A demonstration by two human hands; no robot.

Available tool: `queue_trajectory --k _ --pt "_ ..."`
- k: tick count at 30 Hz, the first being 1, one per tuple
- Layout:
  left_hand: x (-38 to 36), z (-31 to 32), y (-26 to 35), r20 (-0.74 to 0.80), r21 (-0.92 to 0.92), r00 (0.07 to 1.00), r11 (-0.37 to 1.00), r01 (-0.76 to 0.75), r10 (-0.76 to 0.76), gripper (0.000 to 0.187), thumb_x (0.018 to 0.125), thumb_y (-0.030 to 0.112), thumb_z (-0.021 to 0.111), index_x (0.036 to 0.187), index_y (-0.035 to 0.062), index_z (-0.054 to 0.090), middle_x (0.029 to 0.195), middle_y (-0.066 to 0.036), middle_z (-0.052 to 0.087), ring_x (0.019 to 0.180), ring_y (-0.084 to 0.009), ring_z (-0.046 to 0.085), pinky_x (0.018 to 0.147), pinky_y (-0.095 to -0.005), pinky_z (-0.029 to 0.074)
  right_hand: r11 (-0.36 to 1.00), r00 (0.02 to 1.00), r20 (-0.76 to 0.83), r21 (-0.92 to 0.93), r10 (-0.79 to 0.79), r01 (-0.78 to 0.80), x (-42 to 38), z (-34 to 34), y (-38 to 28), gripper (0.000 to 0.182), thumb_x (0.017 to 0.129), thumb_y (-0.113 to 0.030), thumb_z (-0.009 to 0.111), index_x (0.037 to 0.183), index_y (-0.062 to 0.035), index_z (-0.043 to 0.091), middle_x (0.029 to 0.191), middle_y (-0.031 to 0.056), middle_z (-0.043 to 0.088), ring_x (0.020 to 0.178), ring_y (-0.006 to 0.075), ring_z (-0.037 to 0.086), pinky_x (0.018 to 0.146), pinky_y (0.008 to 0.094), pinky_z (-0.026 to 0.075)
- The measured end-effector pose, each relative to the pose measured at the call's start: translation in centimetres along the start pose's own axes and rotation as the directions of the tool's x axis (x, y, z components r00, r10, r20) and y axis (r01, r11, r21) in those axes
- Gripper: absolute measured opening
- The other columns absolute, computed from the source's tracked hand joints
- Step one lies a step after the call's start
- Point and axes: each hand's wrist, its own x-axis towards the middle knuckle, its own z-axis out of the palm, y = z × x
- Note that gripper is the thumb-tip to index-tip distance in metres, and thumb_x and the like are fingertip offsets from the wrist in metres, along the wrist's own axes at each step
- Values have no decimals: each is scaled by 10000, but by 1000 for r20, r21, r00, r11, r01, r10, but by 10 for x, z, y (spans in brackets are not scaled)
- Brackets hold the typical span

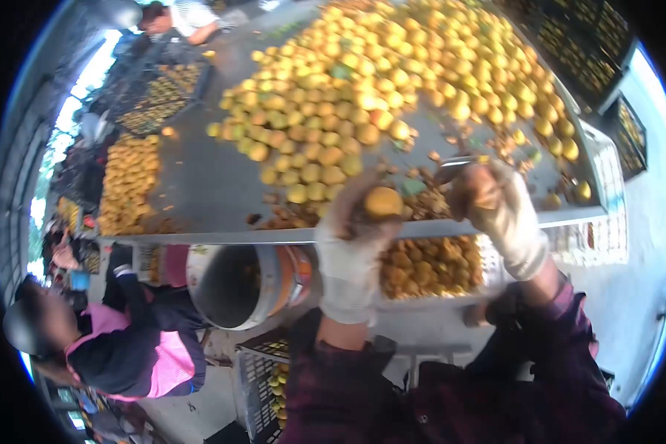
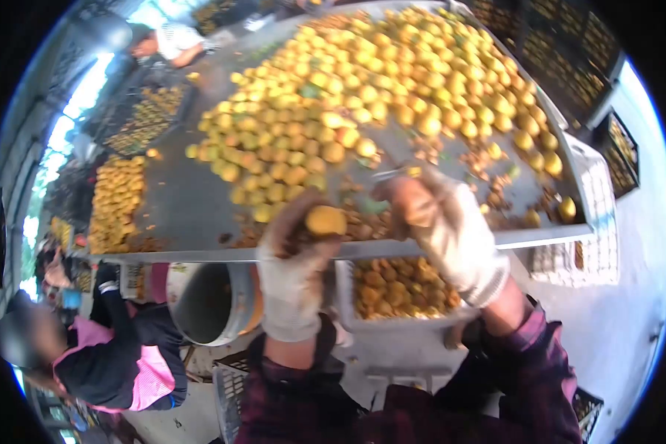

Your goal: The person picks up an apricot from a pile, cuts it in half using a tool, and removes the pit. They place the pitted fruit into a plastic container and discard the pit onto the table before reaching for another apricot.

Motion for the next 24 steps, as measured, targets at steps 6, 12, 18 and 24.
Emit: queue_trajectory --k 6,12,18,24 --pt "3 -4 -2 60 262 997 965 20 -37 654 670 -153 678 1305 -29 584 1163 -110 659 1056 -177 648 947 -316 513 986 996 88 -169 7 8 -9 0 2 341 939 -301 698 1081 9 690 698 77 656 651 101 592 607 309 480" --pt "-1 13 -10 292 609 950 745 -272 107 728 658 -170 659 1362 -29 546 1236 -129 643 1108 -197 629 978 -323 489 900 899 101 53 426 -433 -3 15 10 341 828 -176 819 1085 12 699 878 7 690 785 58 595 687 251 503" --pt "-4 15 -6 188 177 980 984 35 -69 742 666 -211 643 1376 -22 537 1183 -132 655 1079 -188 636 936 -308 523 810 829 206 191 519 -555 -3 6 9 371 878 -294 767 1079 11 704 870 42 706 761 100 624 686 285 522" --pt "1 -2 1 223 548 969 808 -215 107 814 660 -161 634 1437 6 461 1161 -131 661 1018 -197 660 909 -309 523 948 965 191 -296 178 -116 -14 -16 18 458 921 -436 695 1065 -1 690 733 163 672 635 263 688 575 366 521"
